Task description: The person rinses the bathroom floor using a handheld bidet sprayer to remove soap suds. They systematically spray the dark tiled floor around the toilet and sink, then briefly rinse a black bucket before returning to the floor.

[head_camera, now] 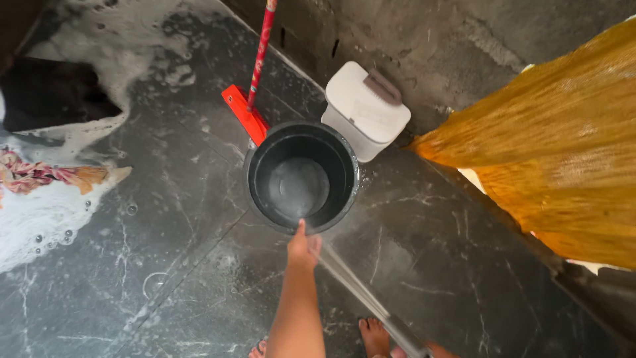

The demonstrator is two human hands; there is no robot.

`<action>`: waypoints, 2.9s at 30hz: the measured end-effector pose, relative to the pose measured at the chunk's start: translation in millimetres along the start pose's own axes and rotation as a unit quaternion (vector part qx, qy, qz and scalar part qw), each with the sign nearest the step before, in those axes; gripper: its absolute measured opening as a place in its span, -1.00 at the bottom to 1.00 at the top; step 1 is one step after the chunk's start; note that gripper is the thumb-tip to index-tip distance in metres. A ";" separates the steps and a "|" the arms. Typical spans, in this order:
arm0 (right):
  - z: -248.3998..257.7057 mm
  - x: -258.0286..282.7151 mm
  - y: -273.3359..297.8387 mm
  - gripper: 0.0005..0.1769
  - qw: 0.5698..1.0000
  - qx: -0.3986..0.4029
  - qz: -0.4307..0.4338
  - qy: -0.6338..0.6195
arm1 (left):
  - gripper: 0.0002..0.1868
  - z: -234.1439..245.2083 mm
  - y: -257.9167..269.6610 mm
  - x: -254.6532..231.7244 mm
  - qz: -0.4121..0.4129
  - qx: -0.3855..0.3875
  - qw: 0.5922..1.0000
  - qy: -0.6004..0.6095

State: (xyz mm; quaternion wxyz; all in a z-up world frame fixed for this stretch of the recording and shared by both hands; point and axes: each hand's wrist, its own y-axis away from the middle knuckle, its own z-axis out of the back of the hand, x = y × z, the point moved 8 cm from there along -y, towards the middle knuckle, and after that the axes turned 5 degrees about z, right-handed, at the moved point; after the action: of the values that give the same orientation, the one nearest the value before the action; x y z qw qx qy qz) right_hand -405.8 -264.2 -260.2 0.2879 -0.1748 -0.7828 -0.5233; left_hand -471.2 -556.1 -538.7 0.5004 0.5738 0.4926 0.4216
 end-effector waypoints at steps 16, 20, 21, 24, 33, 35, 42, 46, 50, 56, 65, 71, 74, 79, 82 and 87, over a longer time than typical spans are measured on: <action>-237.0 103.1 -136.9 -0.53 0.989 0.065 0.115 -0.060 | -0.74 208.3 43.0 -265.3 -0.084 0.053 0.982 0.162; -288.5 75.2 -177.6 -0.55 0.988 0.086 0.124 0.038 | -0.67 237.8 45.3 -319.9 -0.121 0.072 0.971 0.195; -293.8 68.6 -184.7 -0.56 0.986 0.084 0.127 0.074 | -0.64 247.1 42.6 -329.1 -0.120 0.065 0.970 0.200; -288.4 51.7 -184.3 -0.52 0.969 0.047 0.185 0.159 | -0.65 274.4 32.1 -357.8 -0.143 0.068 0.964 0.215; -231.7 7.4 -159.4 -0.56 0.914 -0.047 0.098 0.390 | -0.55 312.8 -0.8 -354.1 -0.146 0.074 0.961 0.221; -253.5 10.6 -144.9 -0.60 0.889 0.062 0.157 0.425 | -0.56 308.2 -10.5 -344.8 -0.172 0.043 0.969 0.171; -258.9 7.8 -87.7 -0.51 0.932 0.061 0.018 0.356 | -0.65 193.9 -13.8 -202.5 -0.119 0.127 0.979 -0.108; -255.6 56.0 -49.1 -0.57 0.950 0.036 0.117 0.289 | -0.55 118.7 48.0 -120.8 -0.083 0.152 0.972 -0.160; -250.3 86.3 -8.6 -0.56 0.960 0.016 0.084 0.268 | -0.55 89.0 128.6 -92.4 -0.122 0.110 0.941 -0.296; -264.5 130.9 59.5 -0.58 0.950 0.023 0.140 0.278 | -0.50 70.1 247.3 -101.2 -0.215 0.125 0.885 -0.393; -299.2 179.5 134.9 -0.63 0.919 0.063 0.229 0.315 | -0.53 57.2 392.5 -104.7 -0.319 0.119 0.812 -0.474; -309.1 195.9 163.4 -0.61 0.943 0.087 0.166 0.274 | -0.53 54.5 440.9 -109.7 -0.322 0.148 0.816 -0.456; -315.1 199.6 172.0 -0.58 0.943 0.093 0.169 0.272 | -0.54 51.4 460.6 -109.2 -0.317 0.147 0.818 -0.458; -313.9 204.7 178.4 -0.60 0.949 0.084 0.172 0.252 | -0.54 41.1 490.5 -112.4 -0.325 0.140 0.799 -0.486; -310.1 206.5 187.1 -0.67 0.952 0.095 0.190 0.222 | -0.54 40.4 500.4 -105.0 -0.327 0.162 0.795 -0.485; -298.1 216.3 192.0 -0.72 0.943 0.089 0.220 0.232 | -0.54 34.8 509.5 -86.8 -0.315 0.203 0.790 -0.485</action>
State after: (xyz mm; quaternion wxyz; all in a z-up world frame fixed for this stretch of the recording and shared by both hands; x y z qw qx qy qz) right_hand -382.9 -469.3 100.2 0.5838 -0.1904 -0.6800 -0.4007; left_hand -378.0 -654.5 -38.6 0.6506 0.6042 0.4128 -0.2031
